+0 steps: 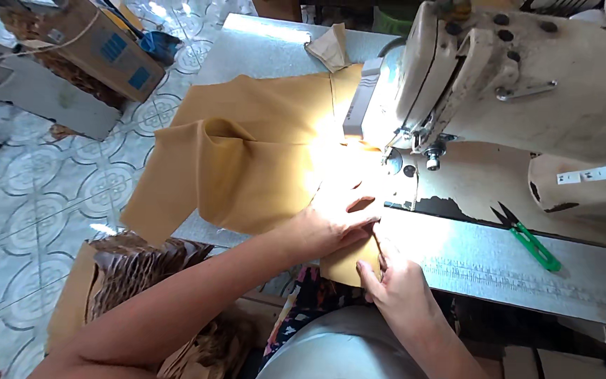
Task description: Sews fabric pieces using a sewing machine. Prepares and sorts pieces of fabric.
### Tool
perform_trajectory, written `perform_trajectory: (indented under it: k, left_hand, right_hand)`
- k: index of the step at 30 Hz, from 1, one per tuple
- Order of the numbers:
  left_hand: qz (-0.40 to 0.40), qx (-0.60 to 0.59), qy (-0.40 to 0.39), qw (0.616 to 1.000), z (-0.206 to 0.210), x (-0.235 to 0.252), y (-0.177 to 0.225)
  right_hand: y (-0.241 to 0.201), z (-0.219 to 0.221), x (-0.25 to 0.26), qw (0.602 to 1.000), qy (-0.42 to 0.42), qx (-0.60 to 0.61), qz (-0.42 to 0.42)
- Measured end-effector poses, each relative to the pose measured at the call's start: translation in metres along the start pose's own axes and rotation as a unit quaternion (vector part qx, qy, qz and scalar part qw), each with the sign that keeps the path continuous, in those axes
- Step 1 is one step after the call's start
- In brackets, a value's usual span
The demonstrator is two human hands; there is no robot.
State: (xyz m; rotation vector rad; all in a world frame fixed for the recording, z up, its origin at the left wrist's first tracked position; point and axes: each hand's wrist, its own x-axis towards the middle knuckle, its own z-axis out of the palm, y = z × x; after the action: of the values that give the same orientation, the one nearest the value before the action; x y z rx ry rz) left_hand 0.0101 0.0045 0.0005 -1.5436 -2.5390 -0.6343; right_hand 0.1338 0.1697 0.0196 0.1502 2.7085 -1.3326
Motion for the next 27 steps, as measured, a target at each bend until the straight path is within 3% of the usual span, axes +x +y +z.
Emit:
perform_trajectory:
  k: [8, 19, 27]
  left_hand:
    - [0.001, -0.006, 0.013, 1.0, 0.002, 0.007, -0.011]
    - [0.013, 0.004, 0.016, 1.0, 0.001, 0.045, -0.056]
    - [0.013, 0.031, 0.025, 0.999, -0.004, 0.046, -0.048]
  right_hand:
    - [0.003, -0.001, 0.009, 1.0, 0.009, 0.008, 0.001]
    - [-0.011, -0.016, 0.065, 0.999, 0.008, -0.013, 0.032]
    - [-0.003, -0.009, 0.065, 0.999, 0.045, -0.02, -0.01]
